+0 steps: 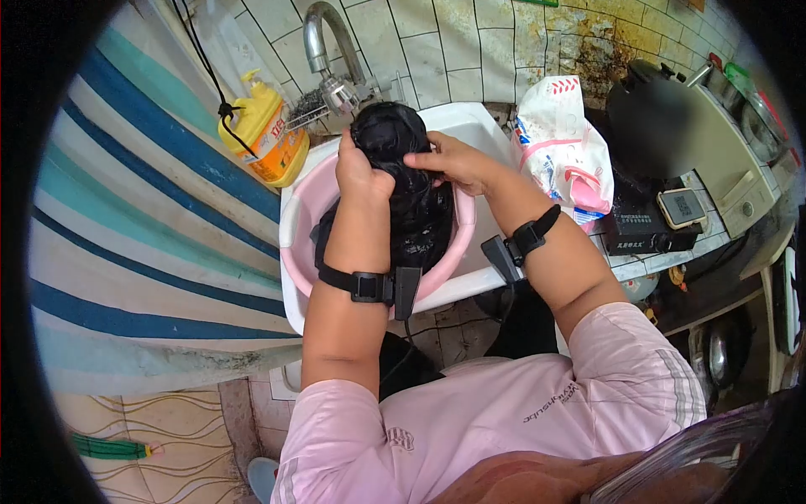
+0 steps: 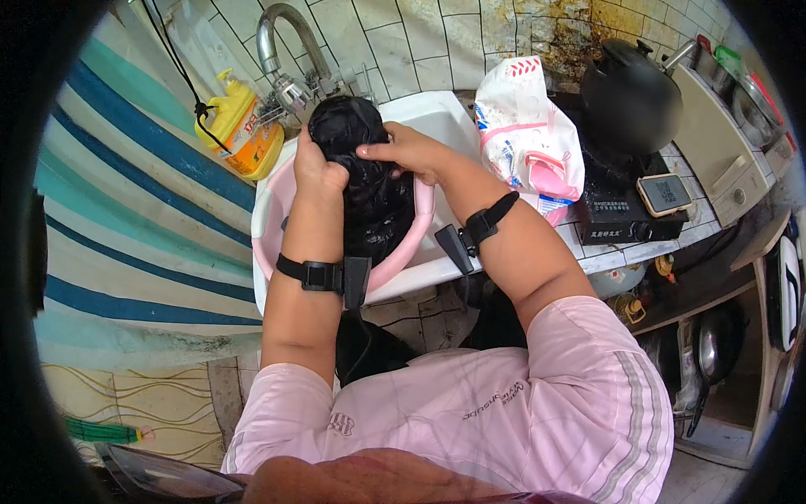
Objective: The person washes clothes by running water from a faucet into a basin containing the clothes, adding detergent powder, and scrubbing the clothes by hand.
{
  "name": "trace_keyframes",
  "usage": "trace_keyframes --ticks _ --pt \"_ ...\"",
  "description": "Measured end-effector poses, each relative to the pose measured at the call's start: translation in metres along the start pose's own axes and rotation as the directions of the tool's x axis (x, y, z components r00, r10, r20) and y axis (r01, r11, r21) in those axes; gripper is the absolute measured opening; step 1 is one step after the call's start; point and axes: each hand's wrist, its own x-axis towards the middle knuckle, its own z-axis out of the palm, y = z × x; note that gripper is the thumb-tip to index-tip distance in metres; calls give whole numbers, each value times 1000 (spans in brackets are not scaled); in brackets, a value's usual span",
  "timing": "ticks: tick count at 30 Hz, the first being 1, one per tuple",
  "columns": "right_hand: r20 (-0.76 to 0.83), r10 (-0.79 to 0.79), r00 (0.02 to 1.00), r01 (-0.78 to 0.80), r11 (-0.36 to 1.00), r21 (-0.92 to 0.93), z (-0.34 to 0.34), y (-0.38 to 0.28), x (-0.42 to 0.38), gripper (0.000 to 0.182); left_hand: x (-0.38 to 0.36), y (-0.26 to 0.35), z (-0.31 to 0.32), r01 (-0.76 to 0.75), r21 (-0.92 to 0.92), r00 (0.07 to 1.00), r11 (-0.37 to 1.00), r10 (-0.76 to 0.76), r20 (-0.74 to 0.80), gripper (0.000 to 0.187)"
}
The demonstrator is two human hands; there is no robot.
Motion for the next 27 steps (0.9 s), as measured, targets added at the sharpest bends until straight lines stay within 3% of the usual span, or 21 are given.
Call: trace_keyframes --ticks 2,3,4,6,7,9,10,13,18,20,21,22,24,25,26,27 --pt "159 40 986 -5 977 -214 -8 0 3 47 -5 5 5 -11 -33 1000 999 11 -6 42" --pt "111 9 994 10 985 -171 -9 4 6 31 -3 5 2 -9 -33 1000 999 9 -9 42" --pt "110 11 994 8 985 -172 -11 8 9 31 -1 5 -1 7 -17 999 1000 -7 -38 42" --pt "-51 34 998 -37 998 -47 -11 10 11 30 2 5 -4 23 -1 998 1000 -23 -64 42" --pt "-52 34 998 -37 998 -47 -12 7 11 30 2 5 -5 38 23 995 999 -36 -92 43" --pt "-278 -53 959 33 997 -75 -15 -1 9 26 2 5 -6 54 46 992 997 -49 -118 43" --pt "-280 -55 958 35 996 -76 -17 1 12 26 1 6 -6 110 79 986 991 -99 -135 42" --pt "-489 -219 845 266 964 27 -20 4 18 29 13 6 -14 180 128 977 975 -162 -141 40" --pt "-663 -195 723 281 959 24 -30 -11 10 31 35 4 -34 143 150 981 978 -120 -153 37" --pt "-538 -240 808 310 950 41 -31 -11 11 32 7 0 -8 110 220 978 969 -66 -197 48" --pt "-454 -339 824 399 916 40 -28 -3 18 34 15 -6 -17 157 228 986 961 -138 -98 46" --pt "-355 -348 868 365 931 -20 -21 -1 15 36 10 -9 -11 155 232 986 960 -137 -93 46" --pt "-188 -435 880 353 866 -353 -6 4 9 36 -3 -20 -3 170 343 985 924 -161 -55 49" --pt "-192 -439 878 357 866 -350 -7 7 12 36 -14 -19 4 136 336 980 932 -177 93 48" --pt "-109 -592 798 458 715 -528 -7 12 13 35 -25 -21 11 75 426 993 901 -105 49 40" --pt "6 -712 702 529 516 -674 -8 19 16 35 -23 -24 7 -21 488 987 873 -59 147 35"
